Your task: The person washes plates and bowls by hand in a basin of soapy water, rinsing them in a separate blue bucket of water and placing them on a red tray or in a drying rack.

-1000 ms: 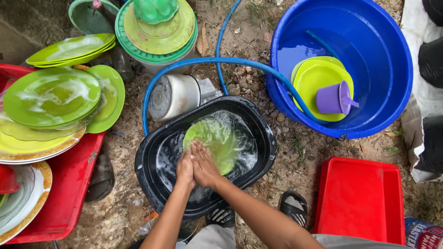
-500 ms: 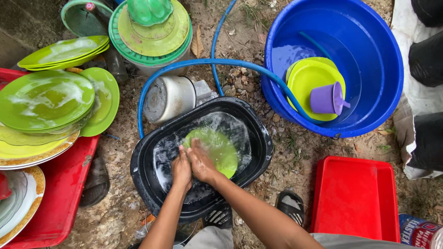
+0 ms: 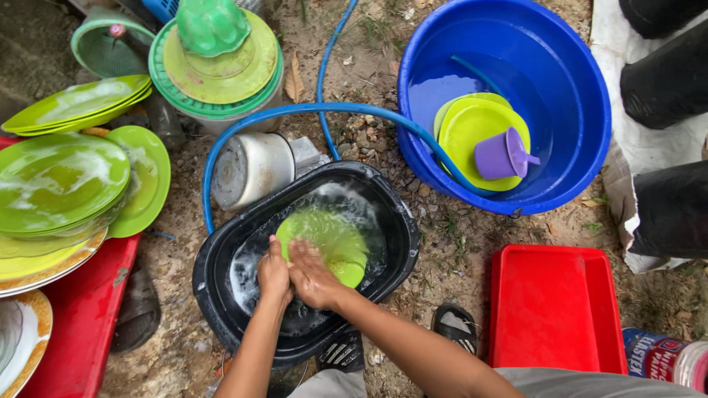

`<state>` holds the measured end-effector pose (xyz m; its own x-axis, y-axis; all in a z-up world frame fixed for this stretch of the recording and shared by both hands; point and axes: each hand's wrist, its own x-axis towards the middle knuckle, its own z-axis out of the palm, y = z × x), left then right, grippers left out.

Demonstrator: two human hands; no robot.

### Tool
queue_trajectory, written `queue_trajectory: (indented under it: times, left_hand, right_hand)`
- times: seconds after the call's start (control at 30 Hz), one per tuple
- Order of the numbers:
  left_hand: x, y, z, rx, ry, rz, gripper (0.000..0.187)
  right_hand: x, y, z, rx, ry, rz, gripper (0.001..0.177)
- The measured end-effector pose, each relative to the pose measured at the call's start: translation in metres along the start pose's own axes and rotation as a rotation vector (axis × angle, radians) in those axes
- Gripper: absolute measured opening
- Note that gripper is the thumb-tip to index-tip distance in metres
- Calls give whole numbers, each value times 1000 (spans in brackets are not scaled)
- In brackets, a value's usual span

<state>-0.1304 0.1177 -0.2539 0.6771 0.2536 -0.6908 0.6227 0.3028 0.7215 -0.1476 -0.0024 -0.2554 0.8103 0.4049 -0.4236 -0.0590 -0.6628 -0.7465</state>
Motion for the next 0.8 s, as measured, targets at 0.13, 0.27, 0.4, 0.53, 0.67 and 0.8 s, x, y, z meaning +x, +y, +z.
queue_trajectory:
  times: [0.13, 0.27, 0.4, 0.53, 0.67, 0.8]
  left_hand:
    - [0, -21, -5, -102, -2, 137, 53]
    - [-14, -25, -14, -52, 86, 110, 49]
    - [-2, -10, -13, -173, 110, 170, 50]
    - [10, -12, -17, -187, 61, 16, 51]
    - [4, -39, -24, -241, 28, 37, 47]
    - [4, -38, -32, -320, 33, 112, 44]
  right_hand:
    - [15, -2, -14, 42, 27, 52, 77]
    - [19, 18, -40, -12, -57, 312, 84]
    - [-4, 18, -12, -93, -13, 114, 82]
    - [-2, -16, 0, 124, -47, -96, 79]
    - [21, -18, -7, 87, -72, -22, 77]
    - [33, 9, -33, -78, -116, 198, 78]
